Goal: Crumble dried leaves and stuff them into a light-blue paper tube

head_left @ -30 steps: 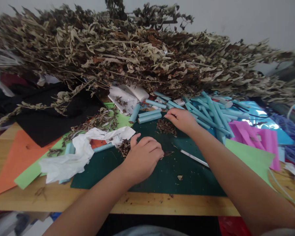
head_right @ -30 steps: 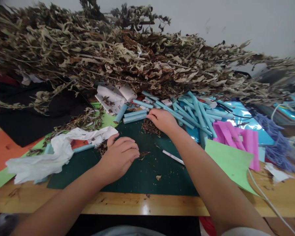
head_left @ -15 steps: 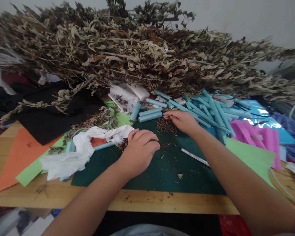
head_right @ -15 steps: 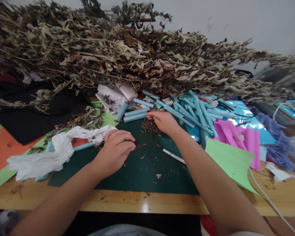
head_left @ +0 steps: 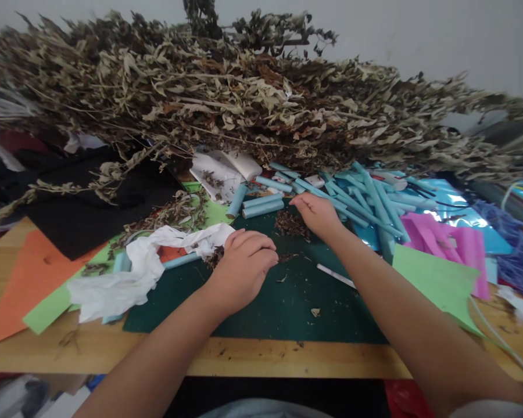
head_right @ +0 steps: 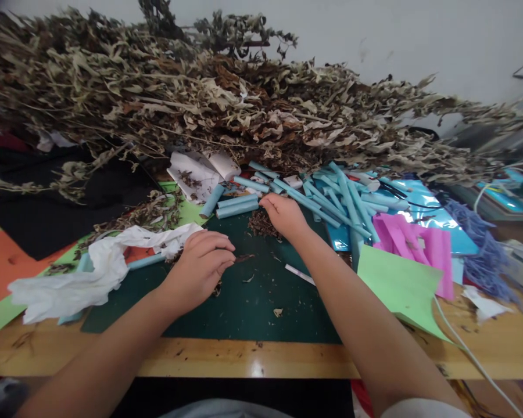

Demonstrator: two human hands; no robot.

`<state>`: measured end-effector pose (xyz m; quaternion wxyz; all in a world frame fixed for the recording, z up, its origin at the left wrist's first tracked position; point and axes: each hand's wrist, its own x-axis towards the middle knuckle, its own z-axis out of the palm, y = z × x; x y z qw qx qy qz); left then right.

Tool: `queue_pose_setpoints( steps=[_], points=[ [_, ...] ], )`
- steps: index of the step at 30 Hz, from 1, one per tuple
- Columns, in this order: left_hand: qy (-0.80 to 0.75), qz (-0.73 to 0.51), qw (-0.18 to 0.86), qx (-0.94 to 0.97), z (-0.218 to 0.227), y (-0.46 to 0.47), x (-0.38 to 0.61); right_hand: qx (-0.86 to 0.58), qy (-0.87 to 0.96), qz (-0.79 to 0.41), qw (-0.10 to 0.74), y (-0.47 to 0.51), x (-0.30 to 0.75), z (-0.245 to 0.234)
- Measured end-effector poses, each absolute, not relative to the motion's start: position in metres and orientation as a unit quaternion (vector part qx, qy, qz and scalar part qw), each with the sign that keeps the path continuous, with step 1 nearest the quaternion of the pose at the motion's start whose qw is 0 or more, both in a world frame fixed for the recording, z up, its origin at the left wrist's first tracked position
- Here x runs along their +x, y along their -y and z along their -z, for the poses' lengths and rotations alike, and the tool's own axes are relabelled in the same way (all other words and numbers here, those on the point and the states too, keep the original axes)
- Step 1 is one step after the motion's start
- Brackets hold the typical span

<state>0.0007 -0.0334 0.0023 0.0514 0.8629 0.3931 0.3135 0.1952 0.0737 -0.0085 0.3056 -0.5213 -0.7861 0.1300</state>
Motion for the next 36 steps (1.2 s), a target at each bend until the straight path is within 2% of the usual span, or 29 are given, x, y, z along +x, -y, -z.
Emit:
queue_pose_setpoints(
  steps=[7, 11, 15, 19, 24, 28, 31, 36],
  points=[
    [-0.385, -0.33, 0.046, 0.861, -0.004, 0.032, 0.0, -0.523, 0.787, -0.174, 0.279, -0.068, 0.197, 0.004],
    [-0.383, -0.33, 0.051, 0.861, -0.004, 0.032, -0.001, -0.49, 0.773, -0.203, 0.348, -0.067, 0.2, 0.004],
    [-0.377, -0.334, 0.054, 0.862, -0.004, 0.031, -0.001, -0.446, 0.68, -0.369, 0.45, -0.07, 0.198, 0.004],
    [-0.371, -0.333, 0.055, 0.865, -0.005, 0.029, -0.002, -0.441, 0.625, -0.46, 0.451, -0.069, 0.195, 0.0],
    [-0.362, -0.34, 0.053, 0.867, -0.007, 0.029, -0.001, -0.499, 0.643, -0.415, 0.406, -0.068, 0.196, -0.002],
    [-0.35, -0.336, 0.063, 0.872, -0.006, 0.028, -0.002, -0.529, 0.687, -0.289, 0.405, -0.071, 0.194, 0.0],
    [-0.353, -0.324, 0.074, 0.875, -0.006, 0.029, -0.002, -0.53, 0.732, -0.207, 0.374, -0.073, 0.19, 0.003],
    [-0.356, -0.324, 0.071, 0.873, -0.007, 0.031, -0.003, -0.492, 0.77, -0.203, 0.351, -0.075, 0.191, 0.008]
  ],
)
